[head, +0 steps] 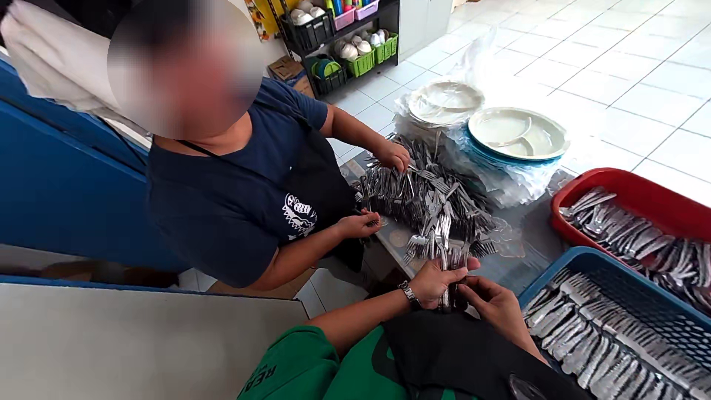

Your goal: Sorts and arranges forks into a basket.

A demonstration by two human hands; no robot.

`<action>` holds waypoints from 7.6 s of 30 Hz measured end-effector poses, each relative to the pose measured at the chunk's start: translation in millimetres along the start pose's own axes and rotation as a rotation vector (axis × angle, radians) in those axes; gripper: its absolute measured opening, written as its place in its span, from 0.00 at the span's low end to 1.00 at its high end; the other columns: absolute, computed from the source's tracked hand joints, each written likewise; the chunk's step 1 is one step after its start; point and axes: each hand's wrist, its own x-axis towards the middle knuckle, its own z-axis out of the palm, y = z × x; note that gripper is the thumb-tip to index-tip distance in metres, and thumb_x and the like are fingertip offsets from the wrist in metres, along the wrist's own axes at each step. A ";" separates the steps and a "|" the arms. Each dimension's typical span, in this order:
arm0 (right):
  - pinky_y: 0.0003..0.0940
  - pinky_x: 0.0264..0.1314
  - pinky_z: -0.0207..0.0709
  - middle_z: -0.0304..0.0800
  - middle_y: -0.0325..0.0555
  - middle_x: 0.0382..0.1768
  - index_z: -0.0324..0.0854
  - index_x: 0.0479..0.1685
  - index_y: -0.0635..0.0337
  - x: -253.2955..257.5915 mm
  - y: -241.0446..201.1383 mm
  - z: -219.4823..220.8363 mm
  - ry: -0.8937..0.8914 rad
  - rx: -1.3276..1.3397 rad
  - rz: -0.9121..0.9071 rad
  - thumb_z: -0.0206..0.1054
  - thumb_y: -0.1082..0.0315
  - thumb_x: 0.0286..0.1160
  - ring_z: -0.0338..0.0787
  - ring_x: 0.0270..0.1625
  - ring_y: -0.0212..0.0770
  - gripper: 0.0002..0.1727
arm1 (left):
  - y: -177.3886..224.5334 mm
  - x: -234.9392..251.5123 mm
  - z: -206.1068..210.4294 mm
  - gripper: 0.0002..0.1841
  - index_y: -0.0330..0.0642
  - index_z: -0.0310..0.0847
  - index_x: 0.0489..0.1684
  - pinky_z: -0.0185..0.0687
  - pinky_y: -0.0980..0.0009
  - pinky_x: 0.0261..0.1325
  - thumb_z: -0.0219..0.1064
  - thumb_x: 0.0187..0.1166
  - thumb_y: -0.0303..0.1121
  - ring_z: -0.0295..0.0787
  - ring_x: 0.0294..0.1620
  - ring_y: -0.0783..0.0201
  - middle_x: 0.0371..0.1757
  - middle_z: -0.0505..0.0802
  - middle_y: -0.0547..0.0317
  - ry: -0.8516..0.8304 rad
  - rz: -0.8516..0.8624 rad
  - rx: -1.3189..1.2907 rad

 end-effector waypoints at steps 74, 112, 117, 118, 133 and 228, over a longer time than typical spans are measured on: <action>0.55 0.55 0.84 0.93 0.57 0.41 0.87 0.52 0.70 -88.8 67.8 -156.6 0.309 -0.246 0.398 0.77 0.65 0.76 0.93 0.44 0.52 0.16 | -156.0 80.4 128.6 0.18 0.35 0.79 0.67 0.88 0.68 0.47 0.69 0.80 0.23 0.90 0.40 0.67 0.47 0.93 0.55 -0.115 -0.257 0.326; 0.70 0.63 0.80 0.81 0.78 0.67 0.68 0.73 0.79 -127.3 107.9 -249.2 0.610 -0.678 1.141 0.60 0.75 0.82 0.86 0.69 0.73 0.23 | -150.4 78.9 132.3 0.14 0.31 0.77 0.68 0.93 0.60 0.47 0.60 0.87 0.22 0.91 0.33 0.61 0.36 0.89 0.55 -0.163 -0.355 0.232; 0.71 0.57 0.81 0.72 0.78 0.75 0.67 0.81 0.69 -132.2 107.7 -244.8 0.591 -0.773 0.998 0.57 0.78 0.84 0.87 0.62 0.77 0.25 | -150.5 77.4 132.1 0.17 0.31 0.77 0.70 0.91 0.64 0.45 0.64 0.84 0.21 0.90 0.35 0.62 0.41 0.91 0.52 -0.169 -0.327 0.272; 0.72 0.56 0.81 0.71 0.78 0.76 0.70 0.80 0.67 -132.9 109.8 -244.7 0.572 -0.784 0.960 0.56 0.79 0.84 0.87 0.60 0.78 0.25 | -150.8 77.4 132.0 0.17 0.31 0.78 0.70 0.89 0.67 0.43 0.64 0.84 0.22 0.89 0.35 0.64 0.43 0.92 0.51 -0.170 -0.319 0.292; 0.73 0.62 0.78 0.81 0.77 0.67 0.82 0.61 0.76 -136.0 111.3 -255.4 0.599 -0.751 0.986 0.62 0.76 0.80 0.85 0.67 0.75 0.15 | -150.7 74.6 131.3 0.15 0.32 0.80 0.67 0.87 0.72 0.41 0.65 0.83 0.21 0.89 0.34 0.68 0.43 0.93 0.53 -0.168 -0.277 0.321; 0.65 0.79 0.69 0.85 0.71 0.67 0.79 0.72 0.70 -157.6 112.8 -253.2 0.559 -0.468 0.950 0.60 0.71 0.86 0.82 0.74 0.68 0.20 | -149.0 73.8 137.0 0.14 0.26 0.77 0.66 0.89 0.70 0.37 0.61 0.86 0.21 0.88 0.28 0.65 0.39 0.90 0.52 -0.092 -0.238 0.261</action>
